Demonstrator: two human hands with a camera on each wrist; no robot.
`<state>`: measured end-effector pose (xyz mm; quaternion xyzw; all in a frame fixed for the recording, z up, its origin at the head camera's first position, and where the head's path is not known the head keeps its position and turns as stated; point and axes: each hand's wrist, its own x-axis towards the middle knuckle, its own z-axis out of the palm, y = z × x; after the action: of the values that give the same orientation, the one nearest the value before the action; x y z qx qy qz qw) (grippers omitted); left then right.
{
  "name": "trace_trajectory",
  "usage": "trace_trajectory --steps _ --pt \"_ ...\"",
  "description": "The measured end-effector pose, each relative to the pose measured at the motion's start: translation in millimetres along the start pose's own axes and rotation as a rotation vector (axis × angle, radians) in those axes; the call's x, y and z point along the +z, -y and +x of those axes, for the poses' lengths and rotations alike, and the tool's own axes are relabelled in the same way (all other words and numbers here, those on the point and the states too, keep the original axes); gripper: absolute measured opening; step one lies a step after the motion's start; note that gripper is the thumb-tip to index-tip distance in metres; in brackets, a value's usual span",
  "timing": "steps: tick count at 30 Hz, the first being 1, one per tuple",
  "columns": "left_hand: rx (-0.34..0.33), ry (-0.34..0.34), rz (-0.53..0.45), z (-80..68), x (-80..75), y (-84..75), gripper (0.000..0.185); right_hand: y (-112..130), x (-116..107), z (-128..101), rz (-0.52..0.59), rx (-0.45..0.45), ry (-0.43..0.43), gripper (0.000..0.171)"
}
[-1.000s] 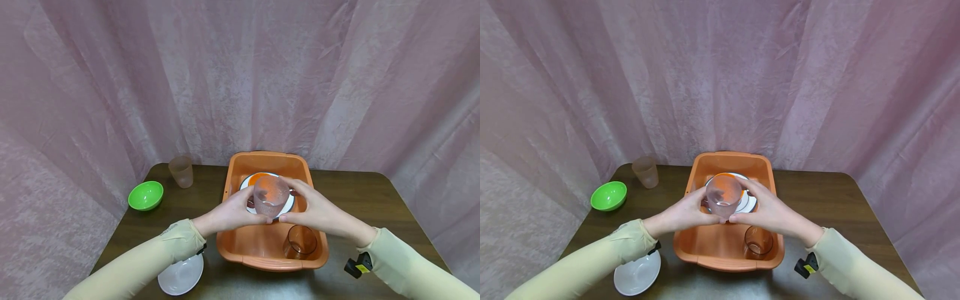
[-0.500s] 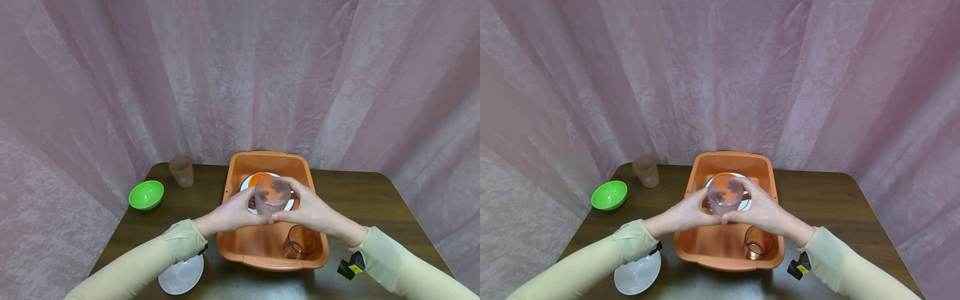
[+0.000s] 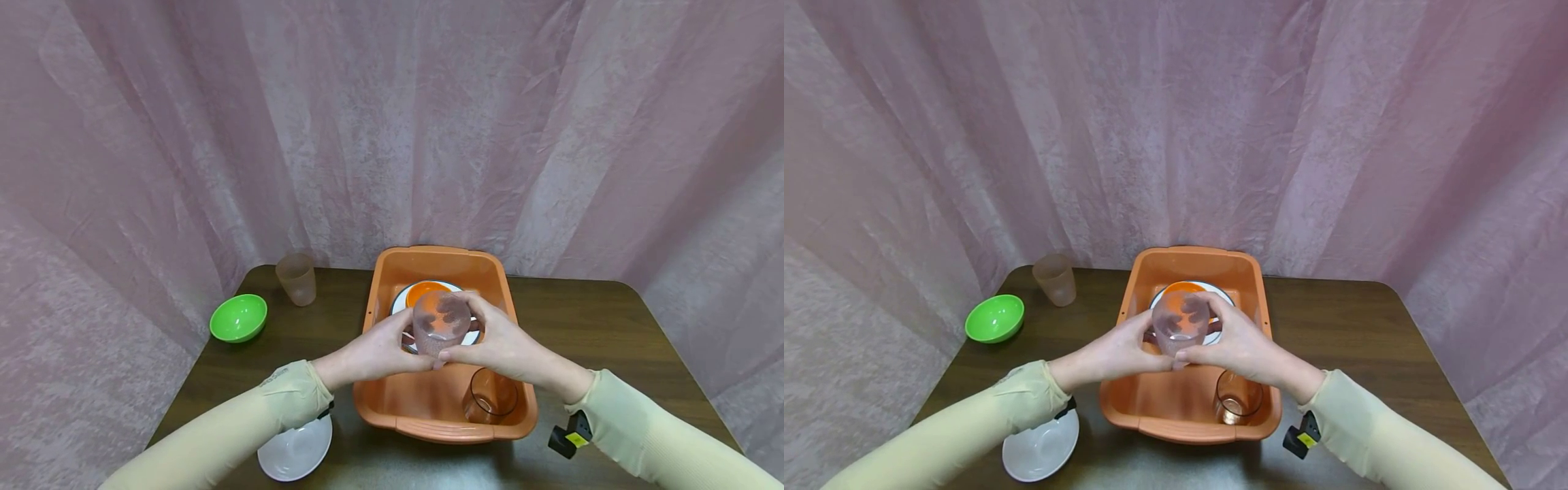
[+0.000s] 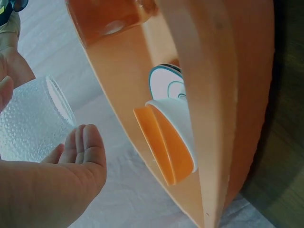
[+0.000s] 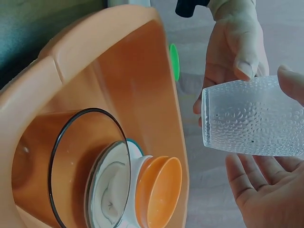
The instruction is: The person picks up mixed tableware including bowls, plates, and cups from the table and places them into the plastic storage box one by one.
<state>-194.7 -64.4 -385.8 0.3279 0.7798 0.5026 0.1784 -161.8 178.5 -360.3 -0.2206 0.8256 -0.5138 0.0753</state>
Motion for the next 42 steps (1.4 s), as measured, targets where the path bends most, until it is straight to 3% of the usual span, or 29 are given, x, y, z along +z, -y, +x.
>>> trace_trajectory --steps 3,11,22,30,38,42 --pt "0.016 0.020 0.046 -2.9 -2.6 1.8 0.064 -1 0 0 -0.005 0.015 0.014 0.076" --pt "-0.069 0.027 0.462 -26.0 -16.9 5.0 0.106 -6 -1 -1 -0.038 0.072 0.020 0.075" --pt "0.063 0.111 0.815 -61.7 -28.8 7.8 0.119 -15 -3 2 -0.042 0.067 0.036 0.075" --pt "0.039 0.140 0.848 -82.4 -32.6 9.2 0.125 -22 7 8 0.012 0.087 0.120 0.076" --pt "0.006 0.136 0.845 -94.6 -39.9 15.1 0.126 -22 26 18 0.009 0.086 0.271 0.079" --pt "0.023 0.125 0.925 -99.3 -45.2 18.0 0.122 -21 35 23 -0.035 0.080 0.356 0.078"
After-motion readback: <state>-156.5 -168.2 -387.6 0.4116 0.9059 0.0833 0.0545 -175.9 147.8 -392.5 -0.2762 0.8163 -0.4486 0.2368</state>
